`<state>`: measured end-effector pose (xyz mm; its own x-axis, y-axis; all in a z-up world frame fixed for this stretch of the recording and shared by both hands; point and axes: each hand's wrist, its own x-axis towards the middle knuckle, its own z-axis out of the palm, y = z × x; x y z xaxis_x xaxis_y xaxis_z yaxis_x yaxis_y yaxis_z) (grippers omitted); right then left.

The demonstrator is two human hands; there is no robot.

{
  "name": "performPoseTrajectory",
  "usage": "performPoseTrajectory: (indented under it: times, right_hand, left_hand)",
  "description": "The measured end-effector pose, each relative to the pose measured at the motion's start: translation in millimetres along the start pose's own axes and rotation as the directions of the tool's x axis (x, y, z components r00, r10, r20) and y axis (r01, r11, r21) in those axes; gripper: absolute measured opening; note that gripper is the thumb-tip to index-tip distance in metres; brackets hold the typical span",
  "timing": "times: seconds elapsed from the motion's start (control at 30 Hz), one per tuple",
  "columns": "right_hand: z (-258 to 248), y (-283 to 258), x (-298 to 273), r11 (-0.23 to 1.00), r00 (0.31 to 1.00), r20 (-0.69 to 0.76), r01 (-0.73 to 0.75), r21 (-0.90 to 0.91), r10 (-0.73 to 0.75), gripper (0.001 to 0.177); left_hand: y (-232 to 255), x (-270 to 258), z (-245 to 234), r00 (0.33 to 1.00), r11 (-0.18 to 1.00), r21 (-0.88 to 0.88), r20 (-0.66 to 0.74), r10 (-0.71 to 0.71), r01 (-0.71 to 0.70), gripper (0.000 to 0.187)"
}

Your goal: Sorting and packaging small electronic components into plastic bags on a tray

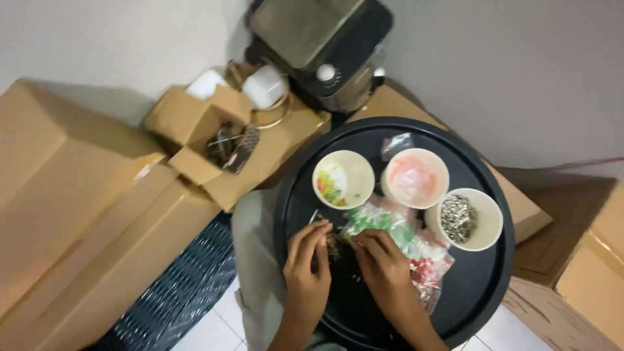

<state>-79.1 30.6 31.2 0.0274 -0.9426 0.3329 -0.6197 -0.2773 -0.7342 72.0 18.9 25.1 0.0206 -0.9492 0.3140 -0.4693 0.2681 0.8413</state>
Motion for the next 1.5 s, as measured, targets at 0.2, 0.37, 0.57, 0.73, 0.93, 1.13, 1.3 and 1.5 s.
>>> performPoseTrajectory:
  times: [0.2, 0.37, 0.57, 0.73, 0.93, 1.13, 1.3, 1.5]
  right_hand:
    - [30, -2, 0, 0.994, 0.967, 0.229, -0.104, -0.029, 0.108, 0.015]
    - [68, 21, -19, 0.979, 0.901, 0.382, -0.179, -0.100, 0.204, 0.024]
    - [87, 29, -25, 0.993, 0.927, 0.363, -0.060, -0.098, 0.091, 0.018]
    - [82, 33, -17, 0.992, 0.961, 0.259, -0.112, 0.051, 0.095, 0.019]
    - [64, 11, 1, 0.886, 0.911, 0.078, -0.412, 0.213, 0.405, 0.012]
    - [68, 22, -4, 0.751, 0.896, 0.025, -0.386, 0.536, 0.443, 0.013]
    - [64, 21, -4, 0.727, 0.893, -0.005, -0.363, 0.583, 0.450, 0.018]
    - [54, 8, 0, 0.775, 0.911, -0.017, -0.341, 0.532, 0.413, 0.021]
  left_hand:
    - [-11, -2, -39, 0.986, 0.988, 0.066, 0.087, -0.143, 0.138, 0.030]
    - [-29, -16, -44, 0.944, 0.970, 0.118, 0.232, -0.234, 0.211, 0.031]
    - [-32, -21, -42, 0.856, 0.935, 0.286, 0.409, -0.317, 0.209, 0.050]
    - [-55, -24, -25, 0.891, 0.954, 0.246, 0.377, -0.254, 0.168, 0.031]
    - [-55, -19, -18, 0.888, 0.913, 0.328, 0.301, -0.347, 0.245, 0.013]
    - [-44, -16, -19, 0.899, 0.916, 0.287, 0.258, -0.354, 0.279, 0.018]
    - [-28, -7, -25, 0.898, 0.921, 0.281, 0.274, -0.345, 0.268, 0.019]
    - [-30, -7, -25, 0.901, 0.931, 0.235, 0.271, -0.339, 0.280, 0.019]
